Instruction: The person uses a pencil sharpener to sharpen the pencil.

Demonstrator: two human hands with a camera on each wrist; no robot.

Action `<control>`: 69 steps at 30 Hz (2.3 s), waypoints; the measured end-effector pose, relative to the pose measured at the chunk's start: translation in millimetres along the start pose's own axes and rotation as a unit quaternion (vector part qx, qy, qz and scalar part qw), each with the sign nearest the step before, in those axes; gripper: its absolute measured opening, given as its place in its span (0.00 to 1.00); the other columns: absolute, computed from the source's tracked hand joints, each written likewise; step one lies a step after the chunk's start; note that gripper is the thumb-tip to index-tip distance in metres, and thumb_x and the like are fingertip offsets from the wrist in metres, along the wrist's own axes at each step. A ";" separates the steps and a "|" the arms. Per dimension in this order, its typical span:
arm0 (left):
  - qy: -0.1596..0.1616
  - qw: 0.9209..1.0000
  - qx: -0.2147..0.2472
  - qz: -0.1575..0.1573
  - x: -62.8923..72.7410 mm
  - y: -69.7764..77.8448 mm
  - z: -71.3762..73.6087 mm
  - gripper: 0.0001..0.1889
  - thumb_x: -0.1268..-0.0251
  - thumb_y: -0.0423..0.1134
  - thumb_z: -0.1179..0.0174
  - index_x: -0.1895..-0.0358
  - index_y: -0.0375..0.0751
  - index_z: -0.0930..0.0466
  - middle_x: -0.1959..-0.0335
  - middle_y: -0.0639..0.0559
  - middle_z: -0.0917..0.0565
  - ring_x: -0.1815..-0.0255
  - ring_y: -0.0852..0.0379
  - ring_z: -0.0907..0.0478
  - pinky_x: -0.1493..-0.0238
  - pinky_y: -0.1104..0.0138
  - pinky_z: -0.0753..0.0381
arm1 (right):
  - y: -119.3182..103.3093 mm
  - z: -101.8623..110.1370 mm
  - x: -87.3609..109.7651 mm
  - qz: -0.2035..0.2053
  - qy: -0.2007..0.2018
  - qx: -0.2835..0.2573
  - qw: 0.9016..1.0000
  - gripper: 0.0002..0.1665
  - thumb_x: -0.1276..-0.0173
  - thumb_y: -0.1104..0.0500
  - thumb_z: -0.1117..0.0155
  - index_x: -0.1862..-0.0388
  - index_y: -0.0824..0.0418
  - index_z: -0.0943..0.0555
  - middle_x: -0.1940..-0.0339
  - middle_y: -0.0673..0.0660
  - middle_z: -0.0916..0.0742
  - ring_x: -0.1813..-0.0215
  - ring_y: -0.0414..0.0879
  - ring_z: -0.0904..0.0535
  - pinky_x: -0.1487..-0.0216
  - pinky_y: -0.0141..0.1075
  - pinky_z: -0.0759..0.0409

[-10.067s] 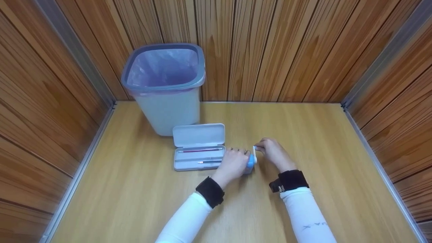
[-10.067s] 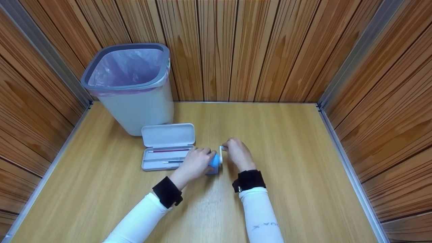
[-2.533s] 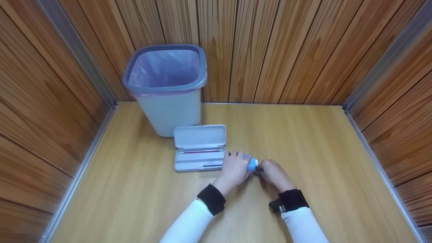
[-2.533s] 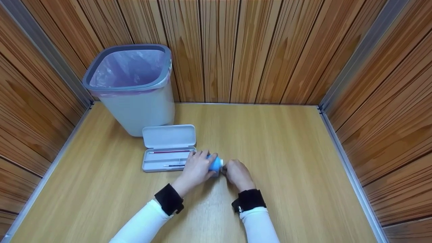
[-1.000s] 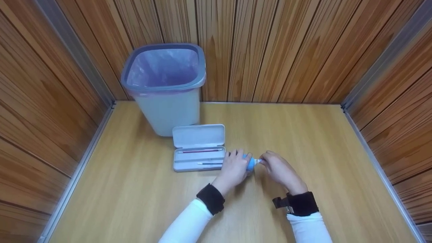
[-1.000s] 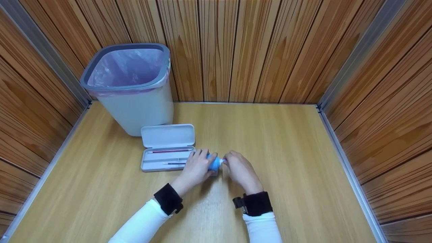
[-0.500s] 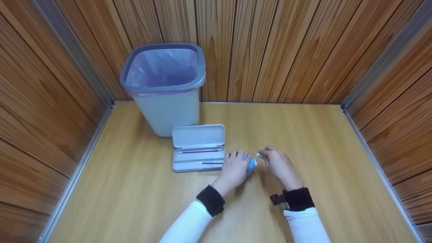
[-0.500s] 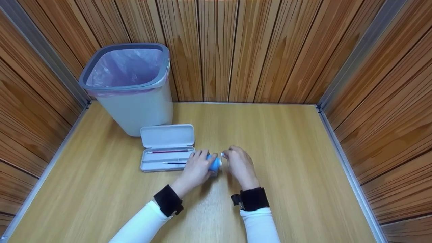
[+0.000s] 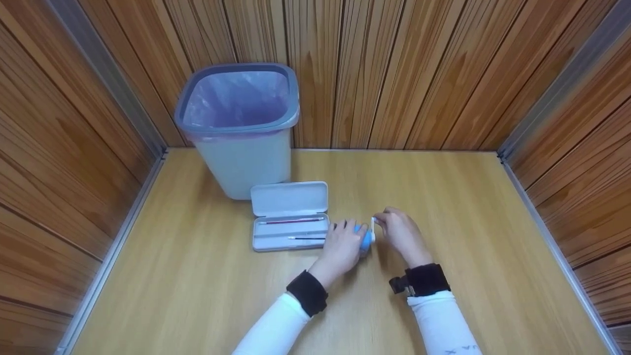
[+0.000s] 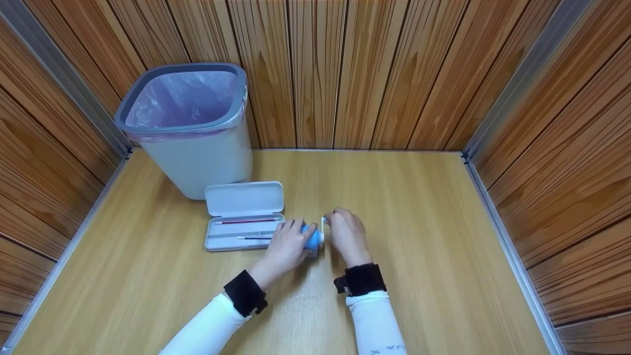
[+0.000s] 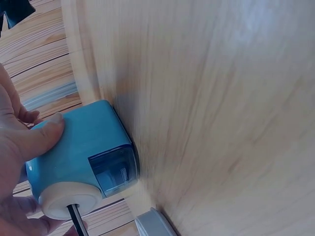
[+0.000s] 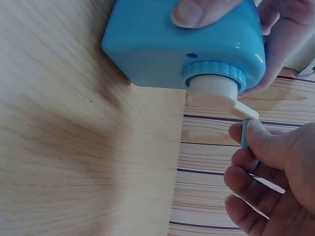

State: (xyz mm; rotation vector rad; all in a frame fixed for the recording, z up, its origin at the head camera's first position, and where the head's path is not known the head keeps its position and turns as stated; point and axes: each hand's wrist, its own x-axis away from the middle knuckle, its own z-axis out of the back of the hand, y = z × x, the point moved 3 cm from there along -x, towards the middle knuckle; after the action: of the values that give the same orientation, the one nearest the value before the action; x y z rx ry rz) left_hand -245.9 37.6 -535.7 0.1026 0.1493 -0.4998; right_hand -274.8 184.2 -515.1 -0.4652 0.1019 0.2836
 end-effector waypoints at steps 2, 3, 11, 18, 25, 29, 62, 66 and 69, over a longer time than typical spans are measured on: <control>0.000 1.000 0.001 -0.001 -0.3 0.0 -0.1 0.29 0.38 0.52 0.34 0.34 0.51 0.25 0.44 0.45 0.23 0.46 0.46 0.26 0.46 0.50 0.26 | 1.5 -2.2 -0.5 -0.015 -0.005 -0.011 1.000 0.12 0.28 0.64 0.40 0.50 0.65 0.15 0.66 0.56 0.18 0.65 0.49 0.22 0.61 0.42 0.20; -0.001 1.000 0.002 -0.002 -0.2 -0.1 -0.1 0.30 0.39 0.52 0.34 0.33 0.51 0.25 0.45 0.44 0.23 0.46 0.46 0.26 0.46 0.51 0.26 | 1.9 -3.2 -0.8 -0.020 -0.007 -0.014 1.000 0.12 0.28 0.64 0.40 0.50 0.65 0.15 0.65 0.56 0.17 0.65 0.49 0.22 0.61 0.42 0.20; 0.019 1.000 0.004 -0.004 1.5 -1.8 0.7 0.31 0.44 0.53 0.30 0.35 0.50 0.23 0.47 0.44 0.23 0.48 0.46 0.25 0.48 0.51 0.25 | 2.6 -10.0 -4.2 -0.025 -0.020 -0.001 0.999 0.13 0.28 0.65 0.40 0.48 0.65 0.15 0.63 0.58 0.16 0.63 0.50 0.20 0.59 0.44 0.19; 0.024 1.000 0.000 -0.009 0.4 -0.7 0.6 0.31 0.43 0.54 0.31 0.36 0.50 0.23 0.48 0.44 0.22 0.48 0.46 0.25 0.49 0.51 0.25 | 9.0 -18.9 -6.5 -0.061 -0.049 0.005 0.997 0.15 0.27 0.64 0.42 0.45 0.64 0.16 0.61 0.59 0.16 0.60 0.52 0.19 0.56 0.45 0.19; 0.025 1.000 -0.003 -0.005 1.3 0.3 -0.5 0.31 0.43 0.53 0.31 0.35 0.50 0.23 0.47 0.45 0.23 0.47 0.46 0.26 0.48 0.51 0.26 | 14.6 -29.3 -6.5 -0.082 -0.081 0.010 0.993 0.15 0.27 0.65 0.44 0.46 0.64 0.16 0.61 0.58 0.17 0.58 0.54 0.19 0.54 0.48 0.20; 0.018 1.000 -0.004 -0.002 1.5 0.1 -0.4 0.30 0.43 0.53 0.31 0.36 0.51 0.23 0.47 0.45 0.23 0.47 0.46 0.26 0.48 0.51 0.25 | 15.8 -34.5 -5.9 -0.087 -0.100 0.015 0.991 0.15 0.26 0.66 0.45 0.48 0.64 0.15 0.61 0.58 0.17 0.57 0.53 0.20 0.52 0.48 0.21; 0.058 0.996 -0.062 -0.021 -0.4 1.0 2.4 0.30 0.50 0.57 0.29 0.46 0.44 0.19 0.58 0.48 0.15 0.60 0.47 0.20 0.54 0.52 0.25 | 16.0 -41.1 22.5 -0.081 -0.118 -0.028 0.989 0.07 0.35 0.69 0.36 0.64 0.60 0.14 0.71 0.51 0.18 0.68 0.46 0.24 0.59 0.44 0.21; 0.041 0.997 -0.070 -0.016 -1.5 0.9 3.3 0.33 0.49 0.58 0.30 0.41 0.45 0.20 0.54 0.48 0.16 0.56 0.48 0.20 0.51 0.51 0.26 | 13.1 -38.6 29.6 -0.089 -0.124 -0.033 0.988 0.08 0.34 0.67 0.36 0.65 0.56 0.13 0.73 0.49 0.19 0.68 0.46 0.25 0.61 0.42 0.22; 0.027 0.997 -0.071 -0.008 -1.5 0.9 4.0 0.34 0.49 0.58 0.30 0.39 0.46 0.21 0.51 0.48 0.17 0.54 0.48 0.20 0.49 0.51 0.28 | 9.8 -37.4 35.0 -0.071 -0.116 -0.031 0.990 0.06 0.33 0.66 0.37 0.66 0.57 0.15 0.74 0.49 0.21 0.69 0.46 0.27 0.64 0.41 0.25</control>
State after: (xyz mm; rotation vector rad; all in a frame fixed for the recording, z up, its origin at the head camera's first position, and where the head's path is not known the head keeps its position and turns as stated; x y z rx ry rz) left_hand -246.4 38.6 -531.5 -0.0252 0.2377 -0.5007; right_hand -245.5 184.2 -558.1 -0.4965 -0.1663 0.2002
